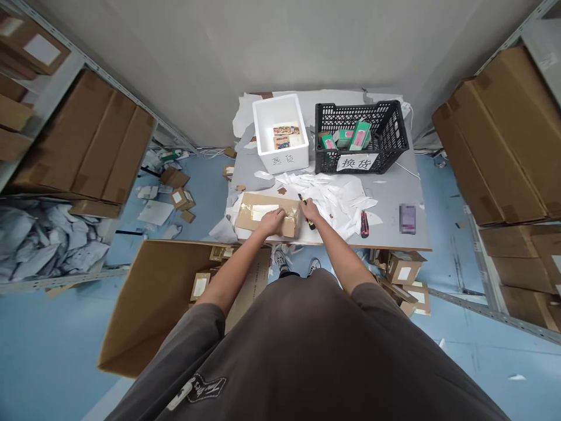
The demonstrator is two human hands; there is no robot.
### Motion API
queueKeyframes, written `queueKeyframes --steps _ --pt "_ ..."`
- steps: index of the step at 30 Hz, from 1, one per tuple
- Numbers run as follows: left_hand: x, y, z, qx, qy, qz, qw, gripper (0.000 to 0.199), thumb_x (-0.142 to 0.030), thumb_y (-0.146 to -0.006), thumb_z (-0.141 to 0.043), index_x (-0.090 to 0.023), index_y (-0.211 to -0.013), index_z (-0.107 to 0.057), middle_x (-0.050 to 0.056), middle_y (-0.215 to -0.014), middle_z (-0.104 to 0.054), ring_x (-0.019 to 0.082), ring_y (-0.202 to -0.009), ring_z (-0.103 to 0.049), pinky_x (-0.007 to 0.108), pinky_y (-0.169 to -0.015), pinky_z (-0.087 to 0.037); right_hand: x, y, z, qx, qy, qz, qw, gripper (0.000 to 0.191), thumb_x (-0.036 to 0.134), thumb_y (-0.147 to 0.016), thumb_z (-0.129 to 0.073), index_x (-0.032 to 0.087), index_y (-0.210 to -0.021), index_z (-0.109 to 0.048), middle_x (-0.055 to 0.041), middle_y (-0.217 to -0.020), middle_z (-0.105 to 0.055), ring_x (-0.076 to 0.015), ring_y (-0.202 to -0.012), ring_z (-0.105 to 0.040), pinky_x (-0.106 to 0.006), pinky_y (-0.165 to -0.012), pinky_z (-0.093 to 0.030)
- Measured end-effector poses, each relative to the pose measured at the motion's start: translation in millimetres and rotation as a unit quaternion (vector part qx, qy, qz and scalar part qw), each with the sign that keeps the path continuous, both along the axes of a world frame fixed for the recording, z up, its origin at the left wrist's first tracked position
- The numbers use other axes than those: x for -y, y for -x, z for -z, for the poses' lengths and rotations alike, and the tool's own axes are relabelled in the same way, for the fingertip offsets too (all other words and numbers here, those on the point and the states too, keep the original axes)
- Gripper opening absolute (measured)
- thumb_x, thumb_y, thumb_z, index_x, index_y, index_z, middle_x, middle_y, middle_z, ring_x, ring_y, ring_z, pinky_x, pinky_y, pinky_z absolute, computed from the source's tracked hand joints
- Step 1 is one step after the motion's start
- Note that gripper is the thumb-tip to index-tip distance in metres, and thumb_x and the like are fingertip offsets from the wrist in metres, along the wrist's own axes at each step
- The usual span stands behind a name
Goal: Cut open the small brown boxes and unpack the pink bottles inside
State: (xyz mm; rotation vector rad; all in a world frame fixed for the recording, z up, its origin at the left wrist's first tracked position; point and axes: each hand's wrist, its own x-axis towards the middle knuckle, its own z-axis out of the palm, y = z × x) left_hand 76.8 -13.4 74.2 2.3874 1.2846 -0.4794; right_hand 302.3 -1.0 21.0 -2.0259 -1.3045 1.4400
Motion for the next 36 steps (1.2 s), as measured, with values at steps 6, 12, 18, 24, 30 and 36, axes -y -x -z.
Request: queueKeyframes --steps 6,12,18,24,30,36 --pt "2.0 1.6 6.3 -0.012 0.015 -0.007 1.000 0.114 -0.034 -0.059 -0.108 -0.022 -0.155 -0.049 0.020 -0.181 -0.033 0.039 -0.162 -0.045 0.044 -0.130 -0.042 59.6 -16.9 7.3 -0.137 0.038 -0.105 0.984 0.016 0.040 -0.112 -0.049 0.027 -0.103 -0.047 0.0066 -0.064 -0.060 -0.0181 -0.044 -0.059 -0.026 -0.050 -0.046" --pt "0.9 -3.1 4.1 -0.048 0.016 -0.026 0.998 0.125 -0.037 -0.061 -0.107 -0.021 -0.165 -0.039 0.024 -0.172 -0.046 0.041 -0.150 -0.059 0.044 -0.123 -0.049 64.2 -14.2 9.6 -0.159 0.080 -0.123 0.976 0.025 0.046 -0.109 -0.058 0.027 -0.097 -0.049 0.0080 -0.055 -0.055 -0.0153 -0.035 -0.049 -0.024 -0.041 -0.038" --pt "1.0 -7.2 -3.3 -0.060 0.016 -0.035 0.997 0.121 -0.038 -0.061 -0.107 -0.020 -0.161 -0.041 0.022 -0.158 -0.060 0.040 -0.137 -0.069 0.042 -0.114 -0.054 70.1 -10.6 1.8 -0.191 0.112 -0.146 0.964 0.036 0.056 -0.102 -0.069 0.025 -0.097 -0.052 0.0073 -0.052 -0.053 -0.0148 -0.035 -0.048 -0.025 -0.041 -0.039" --pt "-3.2 -4.1 -7.2 -0.034 0.023 -0.037 0.998 0.106 -0.046 -0.069 -0.102 -0.021 -0.157 -0.048 0.019 -0.153 -0.065 0.036 -0.137 -0.068 0.039 -0.113 -0.053 102.5 -4.4 1.5 -0.196 0.111 -0.149 0.963 0.041 0.064 -0.103 -0.066 0.026 -0.097 -0.051 0.0067 -0.053 -0.057 -0.0176 -0.041 -0.054 -0.026 -0.045 -0.044" --pt "-30.6 5.9 3.6 0.016 -0.045 -0.095 0.994 0.090 -0.064 -0.090 -0.083 -0.035 -0.168 -0.046 0.012 -0.180 -0.041 0.040 -0.166 -0.034 0.055 -0.131 -0.037 135.8 -29.4 -10.3 -0.119 0.044 -0.042 0.991 0.032 0.052 -0.115 -0.043 0.027 -0.096 -0.046 0.0078 -0.058 -0.054 -0.0167 -0.043 -0.056 -0.026 -0.053 -0.046" --pt "-48.7 0.3 22.6 -0.045 -0.007 -0.082 0.996 0.117 -0.073 -0.083 -0.084 -0.040 -0.179 -0.025 0.013 -0.187 -0.020 0.047 -0.173 -0.008 0.069 -0.134 -0.020 131.0 -32.7 -20.3 -0.032 -0.006 -0.044 0.998 0.035 0.048 -0.116 -0.039 0.026 -0.109 -0.066 0.0003 -0.078 -0.068 -0.0224 -0.072 -0.068 -0.028 -0.073 -0.051"
